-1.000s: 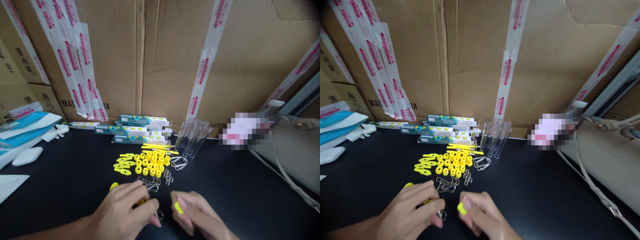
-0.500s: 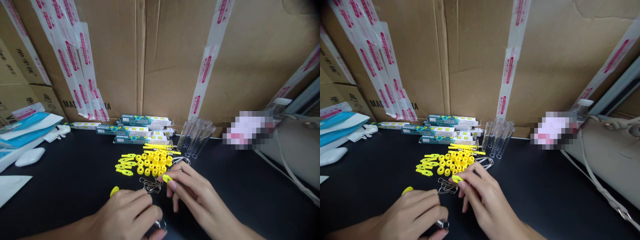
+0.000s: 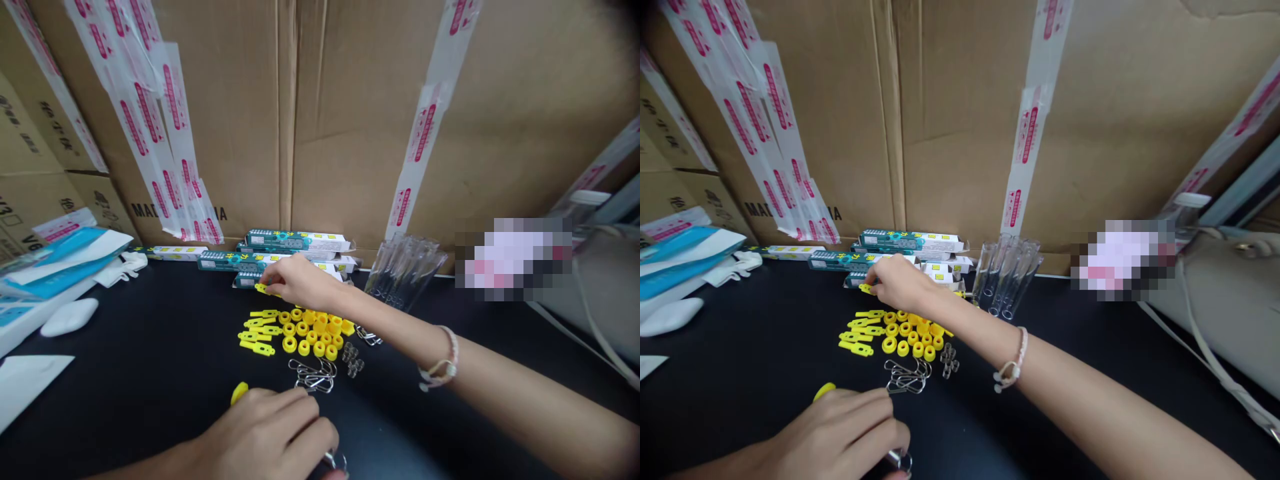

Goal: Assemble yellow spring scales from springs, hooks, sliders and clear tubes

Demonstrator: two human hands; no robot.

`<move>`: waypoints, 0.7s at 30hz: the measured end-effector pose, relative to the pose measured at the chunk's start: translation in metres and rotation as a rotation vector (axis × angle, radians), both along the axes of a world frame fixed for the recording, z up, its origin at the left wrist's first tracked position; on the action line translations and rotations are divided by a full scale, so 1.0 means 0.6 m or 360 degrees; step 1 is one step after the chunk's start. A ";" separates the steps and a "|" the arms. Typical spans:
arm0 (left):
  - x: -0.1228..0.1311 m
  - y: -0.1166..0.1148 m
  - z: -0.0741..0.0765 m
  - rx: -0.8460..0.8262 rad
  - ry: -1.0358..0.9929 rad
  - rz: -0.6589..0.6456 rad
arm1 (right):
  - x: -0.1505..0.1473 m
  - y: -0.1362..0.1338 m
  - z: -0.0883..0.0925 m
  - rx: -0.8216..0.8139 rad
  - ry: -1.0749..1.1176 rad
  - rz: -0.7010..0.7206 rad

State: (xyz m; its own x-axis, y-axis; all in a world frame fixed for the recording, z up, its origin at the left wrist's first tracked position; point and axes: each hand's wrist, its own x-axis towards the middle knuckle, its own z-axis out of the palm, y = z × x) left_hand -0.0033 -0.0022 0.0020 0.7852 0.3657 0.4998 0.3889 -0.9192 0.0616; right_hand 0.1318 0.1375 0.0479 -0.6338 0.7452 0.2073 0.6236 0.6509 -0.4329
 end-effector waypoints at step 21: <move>0.002 -0.005 -0.005 0.0147 -0.0252 0.0081 | -0.015 -0.014 -0.034 0.0001 0.0053 -0.0025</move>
State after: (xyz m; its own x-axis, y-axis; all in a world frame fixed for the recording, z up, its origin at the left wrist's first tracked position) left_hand -0.0018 -0.0051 -0.0008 0.6758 0.3497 0.6488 0.4272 -0.9032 0.0418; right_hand 0.1229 0.1288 0.0273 -0.6148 0.7548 0.2286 0.6191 0.6415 -0.4531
